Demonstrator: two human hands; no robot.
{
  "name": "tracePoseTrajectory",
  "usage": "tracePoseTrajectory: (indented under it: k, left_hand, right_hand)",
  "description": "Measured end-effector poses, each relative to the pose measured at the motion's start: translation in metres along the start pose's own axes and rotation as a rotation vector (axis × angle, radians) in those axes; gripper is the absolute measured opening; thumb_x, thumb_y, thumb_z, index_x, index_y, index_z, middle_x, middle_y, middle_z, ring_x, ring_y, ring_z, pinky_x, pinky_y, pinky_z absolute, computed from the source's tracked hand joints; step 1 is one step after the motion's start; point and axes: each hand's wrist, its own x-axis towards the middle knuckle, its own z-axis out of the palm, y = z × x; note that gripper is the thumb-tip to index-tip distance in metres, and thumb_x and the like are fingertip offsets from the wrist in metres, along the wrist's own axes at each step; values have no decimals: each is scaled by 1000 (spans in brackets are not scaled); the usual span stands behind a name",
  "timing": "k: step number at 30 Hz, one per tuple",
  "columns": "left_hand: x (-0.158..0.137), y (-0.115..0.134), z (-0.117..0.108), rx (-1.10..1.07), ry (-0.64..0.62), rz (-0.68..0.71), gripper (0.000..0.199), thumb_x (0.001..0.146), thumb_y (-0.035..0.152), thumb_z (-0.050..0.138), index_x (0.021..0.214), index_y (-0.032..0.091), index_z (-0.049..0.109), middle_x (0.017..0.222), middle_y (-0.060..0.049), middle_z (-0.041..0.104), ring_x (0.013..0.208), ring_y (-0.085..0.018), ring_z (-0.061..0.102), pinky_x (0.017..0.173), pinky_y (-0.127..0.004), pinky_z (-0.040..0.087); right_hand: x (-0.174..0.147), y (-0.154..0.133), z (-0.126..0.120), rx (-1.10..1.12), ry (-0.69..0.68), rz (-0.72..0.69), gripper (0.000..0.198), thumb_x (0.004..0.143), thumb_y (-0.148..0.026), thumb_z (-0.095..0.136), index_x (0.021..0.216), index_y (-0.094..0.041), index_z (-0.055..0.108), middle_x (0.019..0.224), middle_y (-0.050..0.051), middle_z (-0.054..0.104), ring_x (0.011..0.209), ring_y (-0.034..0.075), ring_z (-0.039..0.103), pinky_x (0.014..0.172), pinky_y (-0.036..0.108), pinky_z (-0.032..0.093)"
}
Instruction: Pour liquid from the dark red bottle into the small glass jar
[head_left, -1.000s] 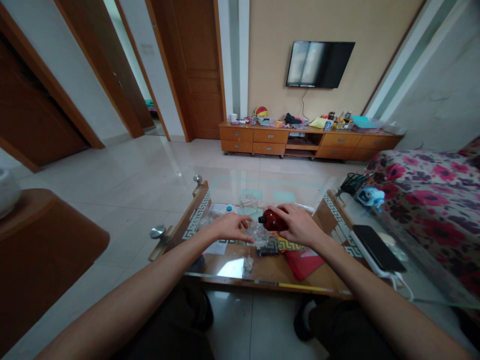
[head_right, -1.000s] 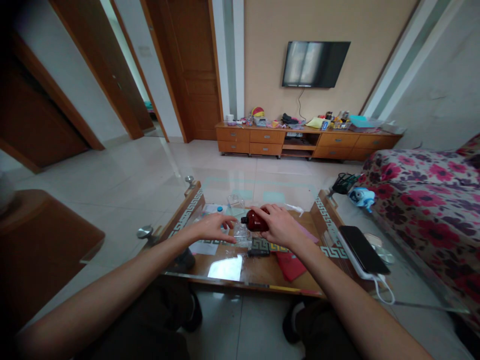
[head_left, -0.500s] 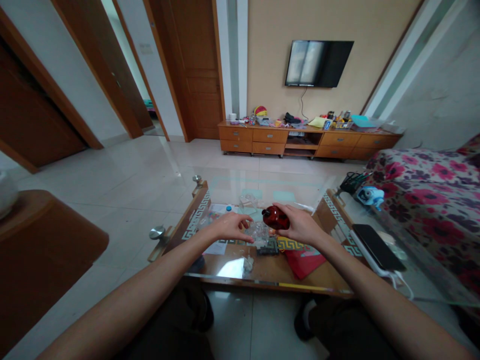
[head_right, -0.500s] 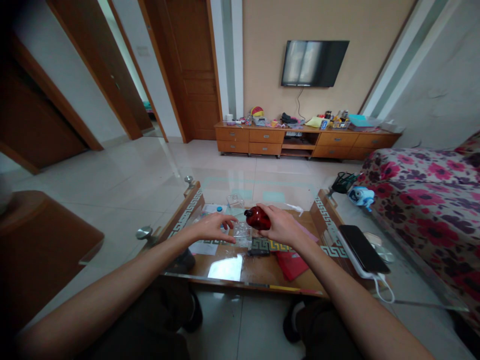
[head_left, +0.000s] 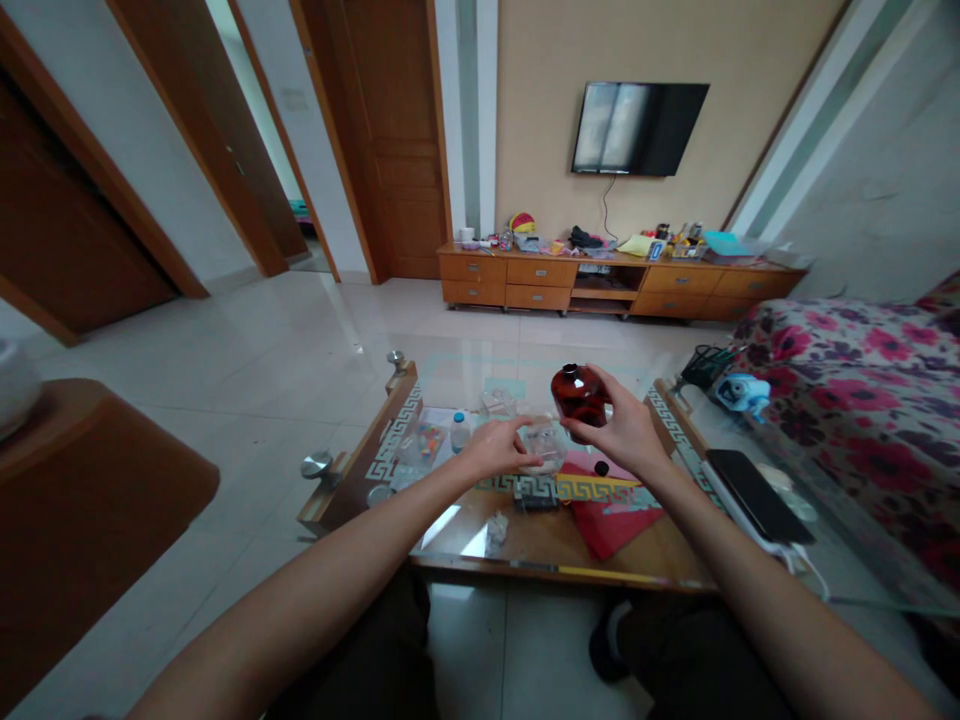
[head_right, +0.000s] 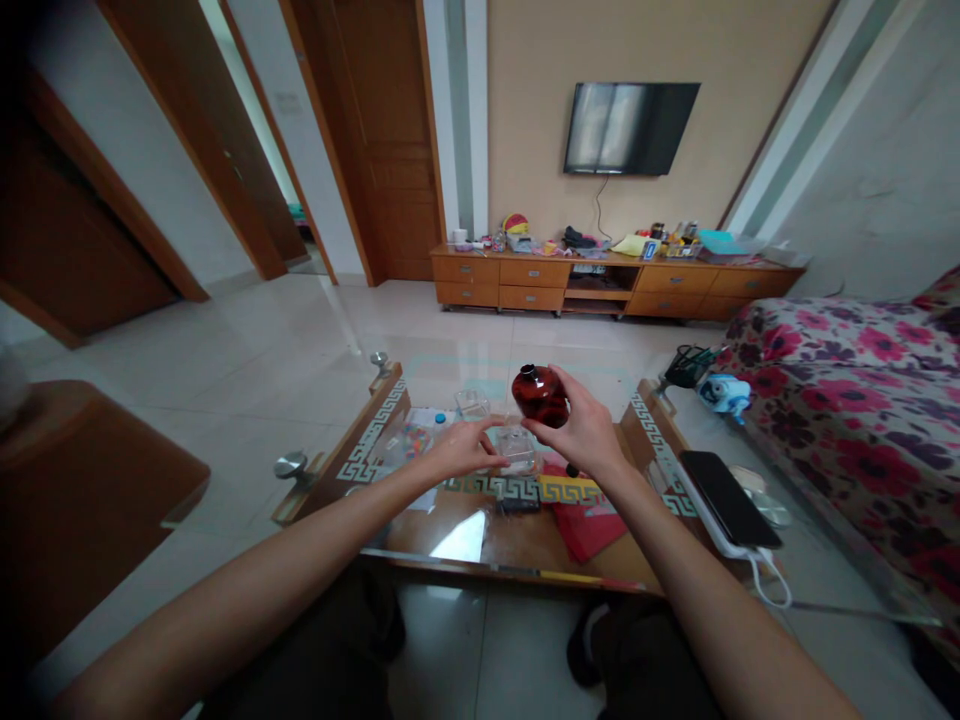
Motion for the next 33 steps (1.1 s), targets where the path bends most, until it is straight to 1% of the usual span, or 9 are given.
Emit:
tracePoseTrajectory:
  k: [4, 6, 9, 13, 18, 22, 27, 30, 33]
  left_hand:
    - [11, 7, 24, -120, 94, -18, 104, 83, 53, 82, 165, 23, 26, 94, -4, 79, 98, -28, 75, 81, -35, 52]
    - [17, 9, 33, -181, 123, -10, 106, 84, 50, 82, 166, 23, 21, 96, -4, 78, 97, -28, 75, 81, -35, 53]
    - [25, 11, 44, -235, 134, -4, 103, 84, 47, 81, 165, 24, 22, 102, -6, 78, 97, -27, 75, 86, -37, 55]
    - [30, 19, 50, -260, 74, 89, 102, 81, 44, 81, 164, 24, 24, 128, -13, 72, 108, -30, 73, 94, -44, 56]
    - [30, 26, 53, -120, 26, 222, 87, 82, 43, 77, 156, 21, 37, 138, -16, 66, 114, -35, 70, 96, -48, 55]
    - [35, 20, 46, 40, 103, 310, 73, 84, 40, 73, 150, 21, 47, 134, -14, 68, 119, -36, 66, 103, -52, 51]
    - [39, 9, 18, 177, 303, 393, 59, 90, 33, 67, 145, 22, 53, 142, -12, 64, 133, -31, 55, 114, -50, 42]
    - [37, 3, 0, 244, 432, 332, 59, 91, 33, 67, 148, 24, 53, 148, -10, 59, 142, -31, 47, 119, -50, 37]
    - [33, -6, -12, 312, 548, 178, 67, 88, 36, 71, 151, 27, 50, 160, -12, 46, 152, -34, 35, 124, -53, 29]
  right_hand:
    - [-3, 0, -2, -22, 9, -2, 93, 77, -53, 83, 158, -30, 44, 149, 9, 61, 131, 36, 62, 109, 54, 51]
    - [-5, 2, -3, -29, 9, -2, 93, 77, -53, 82, 158, -30, 43, 149, 9, 61, 131, 36, 62, 109, 54, 51]
    - [-6, 3, -4, -33, 12, -6, 92, 78, -52, 82, 159, -29, 43, 150, 10, 60, 132, 37, 61, 108, 55, 51]
    - [-7, 3, -5, -33, 2, -27, 90, 79, -49, 81, 158, -29, 43, 150, 10, 60, 133, 37, 61, 109, 55, 51]
    - [-7, 2, -5, -41, -4, -29, 90, 78, -46, 81, 158, -30, 43, 150, 9, 60, 132, 37, 61, 110, 56, 51]
    - [-6, 2, -4, -33, -4, -34, 89, 79, -49, 80, 158, -30, 44, 149, 10, 61, 132, 37, 62, 109, 57, 52]
    - [-3, 1, -2, -35, 2, -34, 92, 77, -52, 82, 158, -28, 44, 148, 11, 61, 131, 37, 62, 108, 57, 52]
    - [-3, 0, -2, -30, 6, -29, 93, 76, -52, 83, 158, -29, 44, 148, 11, 61, 131, 38, 63, 108, 57, 52]
    - [-3, -1, -2, -18, 8, -19, 94, 75, -52, 84, 157, -30, 44, 147, 11, 63, 129, 38, 64, 108, 58, 52]
